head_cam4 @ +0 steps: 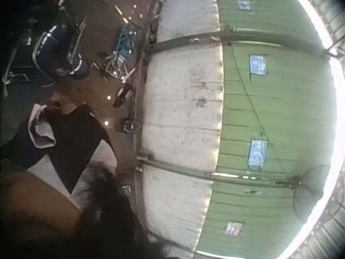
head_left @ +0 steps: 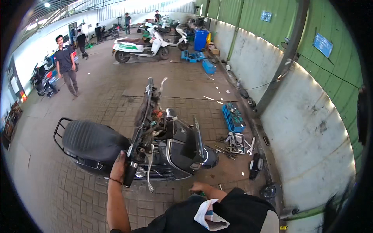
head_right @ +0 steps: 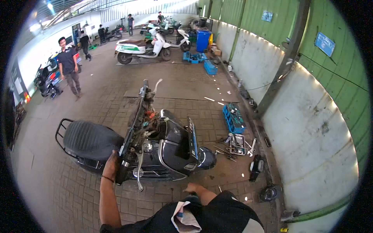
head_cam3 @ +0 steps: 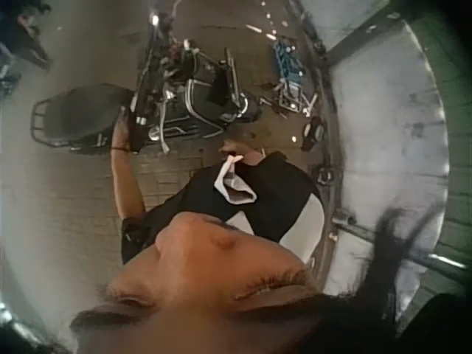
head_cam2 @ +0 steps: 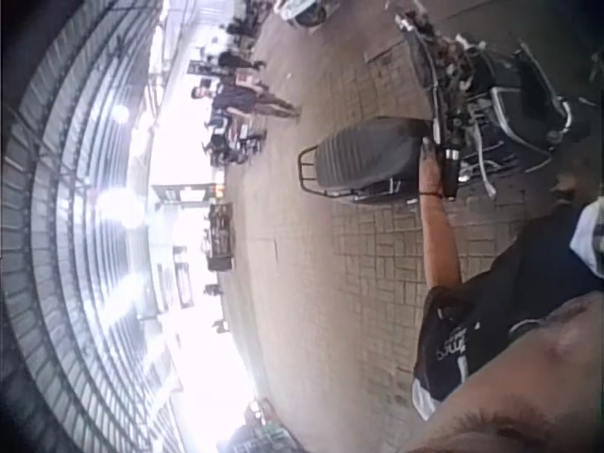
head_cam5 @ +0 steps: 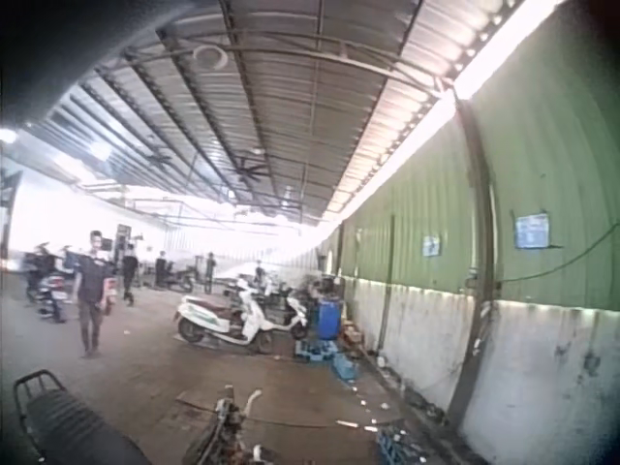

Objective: The person removes the front cover of a motorcycle's handlebar assembly by hand after loosening screws with a screwdriver, then uses the screwdriver to loosen additional screws on the internal structure and disconnects a wiring harness connector.

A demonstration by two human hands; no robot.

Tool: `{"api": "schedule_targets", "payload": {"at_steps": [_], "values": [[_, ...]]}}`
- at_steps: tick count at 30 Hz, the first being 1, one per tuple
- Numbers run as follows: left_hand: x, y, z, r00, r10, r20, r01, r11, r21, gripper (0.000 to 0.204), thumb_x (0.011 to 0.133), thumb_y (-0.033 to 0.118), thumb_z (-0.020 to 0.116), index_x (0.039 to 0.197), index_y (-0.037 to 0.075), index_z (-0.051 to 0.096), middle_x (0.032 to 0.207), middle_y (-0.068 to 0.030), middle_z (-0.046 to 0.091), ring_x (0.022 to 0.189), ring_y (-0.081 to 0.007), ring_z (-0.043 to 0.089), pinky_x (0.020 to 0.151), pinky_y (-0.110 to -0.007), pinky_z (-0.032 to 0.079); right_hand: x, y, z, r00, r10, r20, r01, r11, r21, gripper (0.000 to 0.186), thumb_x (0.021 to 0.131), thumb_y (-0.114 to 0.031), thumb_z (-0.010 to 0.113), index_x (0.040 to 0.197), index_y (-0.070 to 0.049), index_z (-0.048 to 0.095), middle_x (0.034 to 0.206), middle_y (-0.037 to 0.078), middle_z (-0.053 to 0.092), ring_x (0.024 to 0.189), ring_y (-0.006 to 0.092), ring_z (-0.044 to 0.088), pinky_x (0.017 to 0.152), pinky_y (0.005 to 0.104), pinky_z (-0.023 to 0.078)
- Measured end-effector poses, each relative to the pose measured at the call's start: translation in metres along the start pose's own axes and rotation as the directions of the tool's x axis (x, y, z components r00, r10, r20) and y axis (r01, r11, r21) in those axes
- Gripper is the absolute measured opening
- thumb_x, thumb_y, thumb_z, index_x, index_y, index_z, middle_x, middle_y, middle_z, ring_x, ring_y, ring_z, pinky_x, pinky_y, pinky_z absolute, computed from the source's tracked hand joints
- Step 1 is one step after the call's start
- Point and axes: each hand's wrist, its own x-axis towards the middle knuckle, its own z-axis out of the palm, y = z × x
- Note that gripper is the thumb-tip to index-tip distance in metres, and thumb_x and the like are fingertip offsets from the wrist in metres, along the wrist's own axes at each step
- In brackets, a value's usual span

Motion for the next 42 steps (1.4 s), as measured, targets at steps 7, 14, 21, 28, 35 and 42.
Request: {"api": "schedule_targets", "payload": {"at_steps": [7,14,21,28,35,42], "values": [[0.022,0.025,0.026,0.966,-0.243,0.088,0.256,0.944,-0.208,0.054,0.092,0.053,0.044,0.105,0.005,0.063,0.092,-0.0033,0.065,0.075,-0.0142,0.059,0.072,-0.029,0.047,0.005,0.039,0.035,0.988,0.098,0.122,-0.105,0.993,0.05,0.05,0.075,-0.043,0.061,0.095,0.002,0.066,0.097,0.018,0.067,0.086,0.0333,0.063,0.076,0.0423,0.049],[0.028,0.037,0.038,0.983,-0.186,0.003,0.184,0.977,0.107,0.063,0.086,0.061,0.049,0.104,0.004,0.067,0.088,-0.0049,0.066,0.076,-0.0125,0.058,0.074,-0.027,0.044,-0.045,0.02,0.013,0.998,0.013,0.063,-0.021,0.992,0.125,0.052,0.075,-0.044,0.061,0.099,0.002,0.065,0.102,0.019,0.065,0.091,0.0334,0.062,0.079,0.0425,0.048],[0.042,0.019,0.004,1.0,0.011,0.028,-0.025,0.807,0.59,0.073,0.089,0.062,0.041,0.106,-0.005,0.063,0.091,-0.0132,0.066,0.08,-0.0208,0.059,0.079,-0.031,0.044,-0.047,0.007,0.006,0.995,-0.023,0.097,0.015,0.997,0.078,0.055,0.074,-0.045,0.061,0.103,0.002,0.064,0.106,0.02,0.063,0.095,0.0334,0.061,0.082,0.0427,0.047],[0.052,0.012,0.03,0.987,0.057,-0.15,0.047,0.79,0.611,0.082,0.086,0.068,0.037,0.096,-0.008,0.064,0.085,-0.0236,0.065,0.084,-0.0301,0.063,0.08,-0.039,0.045,-0.047,0.023,0.003,0.994,-0.077,0.072,0.07,0.992,0.102,0.058,0.074,-0.046,0.061,0.107,0.002,0.062,0.11,0.021,0.062,0.1,0.0334,0.06,0.084,0.0429,0.046],[0.033,0.025,0.03,0.964,0.172,-0.202,-0.043,0.853,0.52,0.069,0.085,0.059,0.052,0.088,-0.008,0.066,0.073,-0.0145,0.065,0.071,-0.0179,0.059,0.071,-0.032,0.045,-0.042,0.017,0.002,0.985,0.136,0.107,-0.147,0.984,0.104,0.063,0.072,-0.047,0.061,0.113,0.0,0.06,0.118,0.021,0.058,0.11,0.0329,0.056,0.091,0.0427,0.045],[0.042,0.022,0.049,0.971,0.187,-0.148,-0.089,0.859,0.504,0.071,0.085,0.061,0.05,0.085,-0.009,0.064,0.071,-0.0191,0.062,0.07,-0.0241,0.06,0.071,-0.035,0.045,0.013,0.132,0.09,0.952,0.302,-0.052,-0.299,0.952,0.069,0.069,0.069,-0.053,0.062,0.118,-0.006,0.059,0.12,0.023,0.056,0.111,0.0364,0.054,0.091,0.0434,0.046]]}}
